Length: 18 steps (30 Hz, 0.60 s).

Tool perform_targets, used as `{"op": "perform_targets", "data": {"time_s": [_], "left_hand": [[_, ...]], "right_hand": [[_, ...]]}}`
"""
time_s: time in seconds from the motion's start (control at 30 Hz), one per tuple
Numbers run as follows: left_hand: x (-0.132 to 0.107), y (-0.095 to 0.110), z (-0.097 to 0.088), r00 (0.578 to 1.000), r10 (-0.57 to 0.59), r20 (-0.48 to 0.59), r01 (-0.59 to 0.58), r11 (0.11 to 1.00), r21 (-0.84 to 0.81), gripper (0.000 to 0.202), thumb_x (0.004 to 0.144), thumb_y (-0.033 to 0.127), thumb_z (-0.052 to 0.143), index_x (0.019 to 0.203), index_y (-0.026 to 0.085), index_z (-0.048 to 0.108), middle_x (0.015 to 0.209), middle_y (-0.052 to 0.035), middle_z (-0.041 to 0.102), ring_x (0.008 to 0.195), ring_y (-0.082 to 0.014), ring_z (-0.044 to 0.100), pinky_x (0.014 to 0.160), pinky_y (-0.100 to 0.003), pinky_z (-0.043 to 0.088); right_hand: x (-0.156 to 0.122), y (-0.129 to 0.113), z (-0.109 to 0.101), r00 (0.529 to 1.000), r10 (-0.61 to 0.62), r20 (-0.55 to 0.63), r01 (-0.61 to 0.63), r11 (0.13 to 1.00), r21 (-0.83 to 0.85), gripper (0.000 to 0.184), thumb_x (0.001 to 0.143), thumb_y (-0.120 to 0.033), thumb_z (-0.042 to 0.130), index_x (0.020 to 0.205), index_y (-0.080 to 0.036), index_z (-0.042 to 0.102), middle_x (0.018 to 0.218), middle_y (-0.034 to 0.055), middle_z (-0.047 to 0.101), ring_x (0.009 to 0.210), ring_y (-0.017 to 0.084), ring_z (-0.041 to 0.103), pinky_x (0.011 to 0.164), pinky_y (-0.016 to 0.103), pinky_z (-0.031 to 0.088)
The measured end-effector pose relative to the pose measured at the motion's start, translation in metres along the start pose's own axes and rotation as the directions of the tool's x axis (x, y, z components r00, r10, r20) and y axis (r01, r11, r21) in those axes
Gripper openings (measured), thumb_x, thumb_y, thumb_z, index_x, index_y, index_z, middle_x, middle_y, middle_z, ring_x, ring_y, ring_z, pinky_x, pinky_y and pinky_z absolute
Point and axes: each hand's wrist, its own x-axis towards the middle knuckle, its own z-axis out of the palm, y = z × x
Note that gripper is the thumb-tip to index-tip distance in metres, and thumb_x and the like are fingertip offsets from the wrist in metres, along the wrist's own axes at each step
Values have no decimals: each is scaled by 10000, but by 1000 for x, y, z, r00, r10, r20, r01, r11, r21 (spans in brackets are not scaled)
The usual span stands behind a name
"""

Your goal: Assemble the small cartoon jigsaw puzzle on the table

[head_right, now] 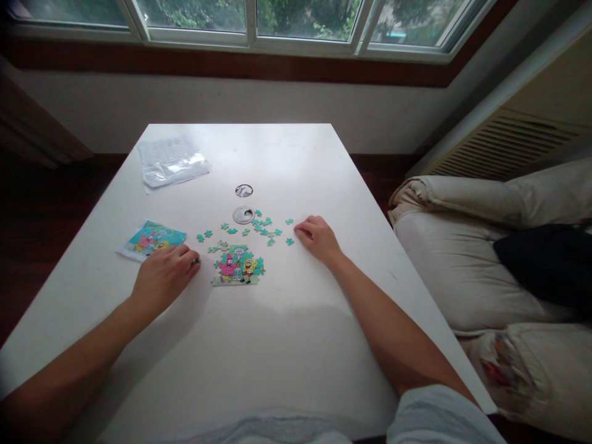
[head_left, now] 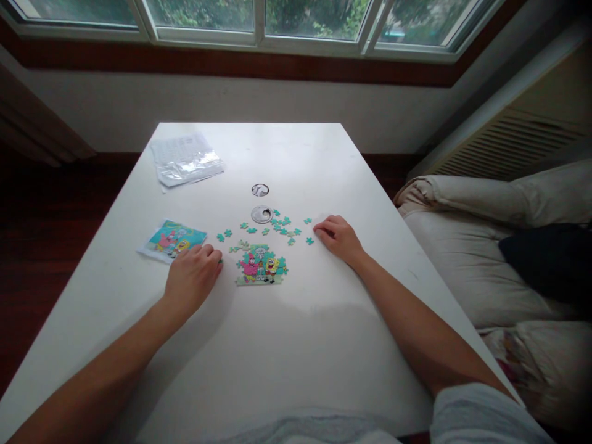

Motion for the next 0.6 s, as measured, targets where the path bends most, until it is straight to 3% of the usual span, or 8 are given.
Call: {"op": "perform_targets", "data": {"time_s": [0.2,0.37,0.6], "left_hand": [[-1,2,-3,999,-31,30,31,999,13,225,985,249,494,939,181,703,987,-136,700,957,-328,633,810,-436,437],[1,2,-1,1000,8,25,-8,1000,18,231,984,216,462,943,176,686,978,-136,687,951,-325,636,816,-433,435],[7,-7,7,995,51,81,-40,990,-134,110,904,225,530,924,201,635,967,-90,674,934,-269,640,790,-369,443]], "right_hand": [[1,-2,-1,1000,8,2,-8,1000,6,181,976,-290,596,934,-255,768,872,60,663,894,241,579,820,402,486],[0,-1,-1,1000,9,0,-9,1000,9,185,978,-297,596,930,-257,770,879,62,664,896,244,581,828,406,486],[-1,1,1,1000,1,-1,-1,1000,18,171,975,-284,603,941,-253,767,871,57,661,905,242,582,832,402,480]]}}
